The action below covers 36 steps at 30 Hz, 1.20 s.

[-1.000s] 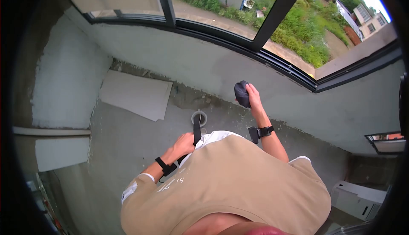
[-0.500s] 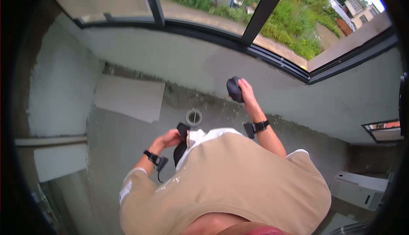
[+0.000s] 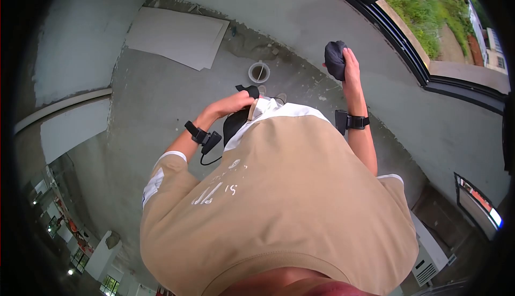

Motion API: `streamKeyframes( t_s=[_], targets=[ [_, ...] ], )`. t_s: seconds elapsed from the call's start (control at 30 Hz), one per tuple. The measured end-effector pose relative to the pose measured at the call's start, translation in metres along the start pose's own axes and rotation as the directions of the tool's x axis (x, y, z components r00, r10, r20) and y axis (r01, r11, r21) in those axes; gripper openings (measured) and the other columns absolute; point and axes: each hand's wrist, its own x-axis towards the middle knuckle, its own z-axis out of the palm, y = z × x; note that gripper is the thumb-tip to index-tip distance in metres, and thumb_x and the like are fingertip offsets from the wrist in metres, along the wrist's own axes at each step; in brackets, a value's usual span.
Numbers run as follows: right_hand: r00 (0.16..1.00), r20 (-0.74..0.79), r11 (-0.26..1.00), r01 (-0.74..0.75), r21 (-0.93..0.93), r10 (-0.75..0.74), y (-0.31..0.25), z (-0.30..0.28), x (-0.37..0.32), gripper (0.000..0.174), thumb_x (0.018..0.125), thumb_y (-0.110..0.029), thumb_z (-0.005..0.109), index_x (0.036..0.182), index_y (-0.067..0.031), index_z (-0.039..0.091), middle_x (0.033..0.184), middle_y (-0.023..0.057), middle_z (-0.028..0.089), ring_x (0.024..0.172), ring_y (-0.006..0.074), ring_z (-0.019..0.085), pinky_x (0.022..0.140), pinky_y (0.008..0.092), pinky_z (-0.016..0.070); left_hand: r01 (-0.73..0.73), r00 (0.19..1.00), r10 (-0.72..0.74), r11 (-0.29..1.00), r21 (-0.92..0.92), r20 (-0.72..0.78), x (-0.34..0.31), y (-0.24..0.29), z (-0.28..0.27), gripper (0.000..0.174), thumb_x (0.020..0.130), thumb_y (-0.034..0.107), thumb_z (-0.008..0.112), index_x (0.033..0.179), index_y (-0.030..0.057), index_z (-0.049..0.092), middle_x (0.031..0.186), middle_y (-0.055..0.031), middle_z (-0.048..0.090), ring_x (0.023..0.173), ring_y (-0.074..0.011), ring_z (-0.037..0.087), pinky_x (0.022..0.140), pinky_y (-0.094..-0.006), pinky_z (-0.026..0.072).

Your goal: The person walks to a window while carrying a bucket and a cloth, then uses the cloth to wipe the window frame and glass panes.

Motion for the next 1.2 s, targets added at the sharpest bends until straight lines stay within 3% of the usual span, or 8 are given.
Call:
streamKeyframes(
  t_s=[0.2,0.27,0.4,0.57,0.7,0.97,1.07,1.2],
  targets=[
    [1.0,-0.004,1.0,0.009,0.004,-0.009,0.003,-0.002,0.001,0.043,0.11,-0.033,0.049,0.136,0.0007,0.055,0.113,0.015,0.072,0.086,0.0299,0.076,0.08,0.0369,0.061,0.06,0.997,-0.032,0.887,-0.458,0.068,-0.018,0.02,0.007,0.046,0.097,0.026,0.056,0.135,0.0003,0.06,0.13,-0.0071,0.063,0.122,-0.016,0.057,0.108,-0.0325,0.0416],
    [1.0,-0.008,1.0,0.013,0.009,-0.013,0.003,-0.002,0.0,0.043,0.11,-0.032,0.048,0.136,0.0008,0.055,0.113,0.0149,0.072,0.086,0.0298,0.076,0.08,0.0366,0.0607,-0.045,0.992,0.044,0.999,0.011,0.122,-0.018,0.029,0.009,0.048,0.091,0.02,0.06,0.135,0.0008,0.06,0.127,-0.0053,0.063,0.116,-0.014,0.057,0.103,-0.0302,0.0426],
    [1.0,-0.007,1.0,0.018,0.005,-0.018,0.002,-0.005,-0.001,0.042,0.11,-0.032,0.048,0.134,0.0009,0.056,0.111,0.0146,0.072,0.085,0.0296,0.076,0.08,0.0363,0.0606,0.012,0.994,-0.031,0.985,0.174,0.107,-0.016,0.043,0.014,0.05,0.086,0.015,0.061,0.134,0.0013,0.06,0.124,-0.0037,0.063,0.113,-0.0128,0.056,0.099,-0.0287,0.0428],
    [0.999,-0.037,0.999,0.028,0.025,-0.027,0.002,-0.005,-0.002,0.04,0.11,-0.032,0.048,0.133,0.001,0.056,0.11,0.0143,0.072,0.085,0.0293,0.076,0.079,0.0365,0.0613,0.027,0.998,0.001,0.895,-0.445,0.062,-0.005,0.004,-0.004,0.049,0.09,0.02,0.064,0.136,0.0018,0.06,0.124,-0.0048,0.065,0.113,-0.0136,0.059,0.1,-0.0289,0.0452],
    [0.999,-0.025,1.0,0.025,0.019,-0.025,0.0,-0.006,-0.001,0.04,0.11,-0.031,0.048,0.132,0.0009,0.056,0.109,0.0143,0.072,0.085,0.0285,0.076,0.078,0.0365,0.0619,-0.047,0.998,0.047,0.999,0.006,0.033,-0.023,0.043,0.011,0.051,0.084,0.014,0.074,0.132,0.0015,0.062,0.121,-0.0043,0.067,0.111,-0.0138,0.061,0.099,-0.0286,0.0466],
    [0.999,-0.028,0.999,0.041,0.011,-0.04,-0.001,-0.002,0.0,0.04,0.11,-0.032,0.049,0.131,0.0007,0.057,0.11,0.0136,0.072,0.087,0.0275,0.076,0.078,0.0363,0.0618,-0.265,0.951,0.302,0.907,0.328,-0.064,-0.01,0.025,0.031,0.027,0.08,0.011,0.077,0.105,0.0035,0.07,0.09,-0.0049,0.073,0.087,-0.0164,0.068,0.079,-0.0333,0.0524],
    [0.999,-0.016,0.999,0.039,0.013,-0.039,-0.002,0.001,-0.001,0.04,0.11,-0.033,0.049,0.131,0.0007,0.057,0.112,0.0137,0.072,0.088,0.0275,0.076,0.078,0.036,0.0617,-0.186,0.86,0.406,0.814,0.55,-0.309,-0.012,0.022,0.045,0.038,0.08,0.013,0.079,0.111,0.0013,0.061,0.095,-0.0242,0.071,0.092,-0.0458,0.068,0.076,-0.0422,0.0537],
    [1.0,0.007,1.0,0.019,-0.012,-0.019,-0.007,0.004,-0.003,0.036,0.11,-0.028,0.049,0.129,0.0015,0.057,0.111,0.0131,0.071,0.087,0.0249,0.076,0.075,0.0372,0.0642,-0.276,0.85,0.455,0.812,0.514,-0.263,-0.005,0.004,0.036,0.035,0.081,0.011,0.076,0.11,0.0042,0.057,0.093,-0.0094,0.07,0.086,-0.0216,0.067,0.075,-0.0357,0.0513]
  ],
)
